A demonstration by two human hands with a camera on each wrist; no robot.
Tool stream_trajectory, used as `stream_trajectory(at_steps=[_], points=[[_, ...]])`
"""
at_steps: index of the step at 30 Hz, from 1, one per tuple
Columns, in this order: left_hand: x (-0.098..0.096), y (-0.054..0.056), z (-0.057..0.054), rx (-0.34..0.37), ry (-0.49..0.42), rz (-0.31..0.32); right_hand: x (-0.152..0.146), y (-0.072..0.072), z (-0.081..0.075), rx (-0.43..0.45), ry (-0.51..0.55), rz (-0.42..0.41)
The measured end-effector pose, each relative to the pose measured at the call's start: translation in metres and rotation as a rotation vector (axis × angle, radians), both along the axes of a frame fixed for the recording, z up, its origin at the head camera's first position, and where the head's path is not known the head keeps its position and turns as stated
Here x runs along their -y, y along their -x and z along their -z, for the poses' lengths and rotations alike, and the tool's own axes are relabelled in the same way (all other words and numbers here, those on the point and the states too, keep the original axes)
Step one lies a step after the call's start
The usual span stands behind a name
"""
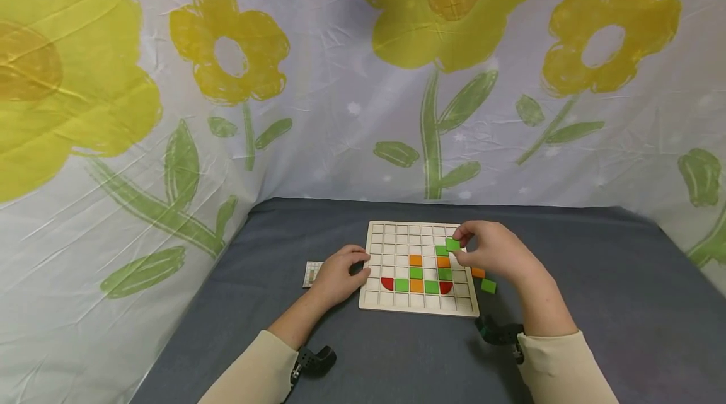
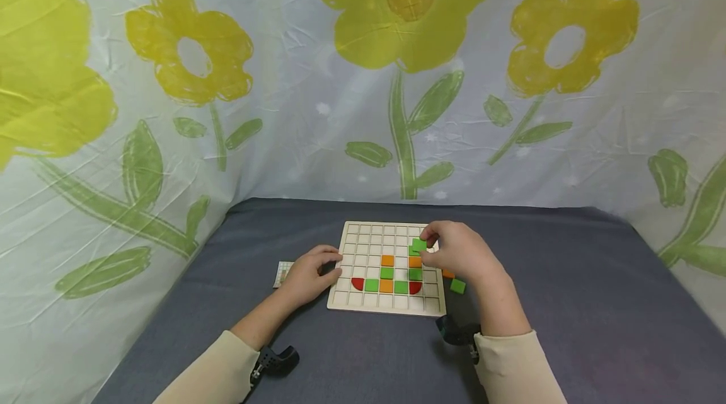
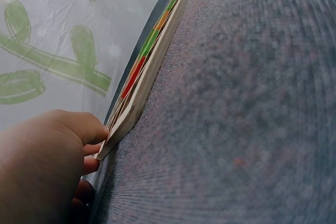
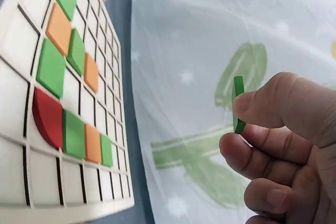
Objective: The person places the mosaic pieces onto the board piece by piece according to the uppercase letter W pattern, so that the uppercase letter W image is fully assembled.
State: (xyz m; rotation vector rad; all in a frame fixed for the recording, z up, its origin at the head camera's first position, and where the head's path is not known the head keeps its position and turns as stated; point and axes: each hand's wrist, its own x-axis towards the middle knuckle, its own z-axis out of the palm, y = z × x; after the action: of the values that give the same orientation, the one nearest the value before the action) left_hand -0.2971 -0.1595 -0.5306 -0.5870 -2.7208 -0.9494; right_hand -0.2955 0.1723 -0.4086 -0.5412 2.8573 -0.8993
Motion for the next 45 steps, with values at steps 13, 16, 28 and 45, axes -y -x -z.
stream_trajectory(at_steps=[13,16,28,45], points=[[0.001,-0.001,0.000,-0.004,0.020,0.006,0.045,0.006,0.010,0.017,0.021,-0.086],[0.001,0.000,0.001,-0.008,0.016,0.002,0.060,0.006,0.011,0.000,-0.008,-0.106],[0.000,-0.001,-0.003,-0.006,0.020,-0.001,0.106,0.013,0.025,0.006,-0.115,-0.149],[0.000,0.000,-0.003,-0.002,0.032,0.002,0.114,0.023,0.051,0.094,-0.166,-0.112]])
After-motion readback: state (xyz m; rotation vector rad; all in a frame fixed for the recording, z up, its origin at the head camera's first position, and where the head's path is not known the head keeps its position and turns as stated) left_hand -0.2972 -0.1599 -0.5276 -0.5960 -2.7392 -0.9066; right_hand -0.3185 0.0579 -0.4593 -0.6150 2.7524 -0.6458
